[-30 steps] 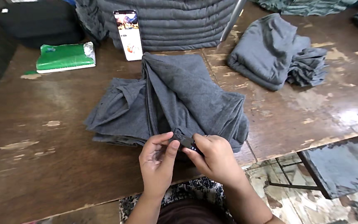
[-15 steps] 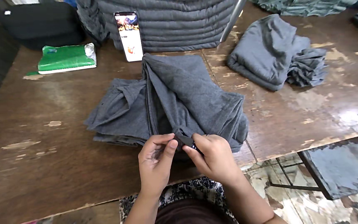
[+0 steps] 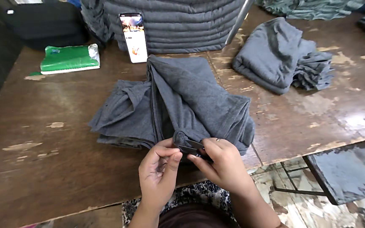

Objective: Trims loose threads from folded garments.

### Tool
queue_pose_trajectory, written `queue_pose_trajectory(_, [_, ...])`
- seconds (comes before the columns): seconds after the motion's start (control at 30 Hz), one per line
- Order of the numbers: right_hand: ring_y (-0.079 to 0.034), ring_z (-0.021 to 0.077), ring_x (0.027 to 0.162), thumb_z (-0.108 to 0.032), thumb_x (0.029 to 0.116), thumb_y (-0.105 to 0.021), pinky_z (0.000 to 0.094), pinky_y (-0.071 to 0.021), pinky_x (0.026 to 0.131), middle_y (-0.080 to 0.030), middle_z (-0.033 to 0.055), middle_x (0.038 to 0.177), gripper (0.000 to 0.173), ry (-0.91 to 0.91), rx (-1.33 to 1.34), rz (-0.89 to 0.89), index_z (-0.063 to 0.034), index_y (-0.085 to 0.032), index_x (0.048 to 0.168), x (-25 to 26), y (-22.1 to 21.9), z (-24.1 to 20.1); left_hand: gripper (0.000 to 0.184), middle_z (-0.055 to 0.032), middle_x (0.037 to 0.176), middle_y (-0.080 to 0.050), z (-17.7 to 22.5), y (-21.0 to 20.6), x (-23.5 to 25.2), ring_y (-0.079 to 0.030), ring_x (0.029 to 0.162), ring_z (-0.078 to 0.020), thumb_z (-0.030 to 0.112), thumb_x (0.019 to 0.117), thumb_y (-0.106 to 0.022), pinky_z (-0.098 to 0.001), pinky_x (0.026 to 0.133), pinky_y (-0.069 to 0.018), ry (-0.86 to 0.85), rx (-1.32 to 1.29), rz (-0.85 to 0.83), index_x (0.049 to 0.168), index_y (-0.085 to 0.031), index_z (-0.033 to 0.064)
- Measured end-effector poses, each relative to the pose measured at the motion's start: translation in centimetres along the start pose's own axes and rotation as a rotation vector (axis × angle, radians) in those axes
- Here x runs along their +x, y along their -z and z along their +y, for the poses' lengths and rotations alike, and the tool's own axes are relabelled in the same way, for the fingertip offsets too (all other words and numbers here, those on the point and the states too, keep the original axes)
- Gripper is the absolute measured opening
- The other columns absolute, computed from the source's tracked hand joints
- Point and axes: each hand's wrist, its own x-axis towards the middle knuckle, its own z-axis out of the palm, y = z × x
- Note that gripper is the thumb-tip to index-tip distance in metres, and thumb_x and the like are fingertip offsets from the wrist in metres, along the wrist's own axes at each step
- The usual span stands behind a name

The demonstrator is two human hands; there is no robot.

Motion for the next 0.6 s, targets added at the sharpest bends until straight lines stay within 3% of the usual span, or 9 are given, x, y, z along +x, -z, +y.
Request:
queue_pose_trajectory(0.17, [-0.05,0.0148,0.057,-0.045,0.1055,-0.05,0.0307,-0.0407,0.056,-0.049,0.002,0.061,0.046,0.025,0.025,-0.02,-0.0081,-0.057,0.079,-0.03,0.07,0.11,0.011,0.0018,0.116,-0.072,0.14,0.27,0.0,-0.07,0.099,-0.0053,0.02,0.1,-0.066,-0.0188,0.082,-0.059,-0.021,0.0,-0.035,0.105,-0.073,0.0121])
queue_pose_trajectory(0.43, [-0.053,0.017,0.054,-0.042,0.1086,-0.04,0.0336,-0.0415,0.052,-0.049,0.0025,0.057,0.049,0.002,-0.026,-0.016,-0.0087,-0.059,0.078,0.39,-0.2,-0.23,0.01,-0.0001,0.116,-0.071,0.06,0.54,0.01,-0.068,0.108,-0.0056,0.018,0.0997,-0.067,-0.0202,0.091,-0.0573,-0.112,0.169,-0.12,0.102,-0.072,0.0093])
queue_pose_trajectory(0.53, [-0.052,0.0161,0.054,-0.043,0.1092,-0.039,0.0326,-0.0415,0.053,-0.049,0.0025,0.058,0.051,0.042,0.039,-0.032,-0.0082,-0.058,0.078,0.35,0.18,0.12,0.012,0.0023,0.116,-0.071,0.12,0.49,0.09,-0.068,0.104,-0.0033,0.02,0.103,-0.062,-0.0182,0.086,-0.058,-0.07,0.108,-0.101,0.104,-0.069,0.0103])
queue_pose_trajectory(0.6, [-0.051,0.0138,0.059,-0.046,0.1092,-0.04,0.03,-0.0434,0.06,-0.05,0.0029,0.063,0.05,0.088,0.155,-0.026,-0.0074,-0.057,0.082,0.16,0.51,0.54,0.01,0.0063,0.113,-0.071,0.13,0.28,0.11,-0.068,0.099,-0.0005,0.021,0.1036,-0.06,-0.0156,0.082,-0.0572,-0.034,0.073,-0.052,0.107,-0.066,0.013])
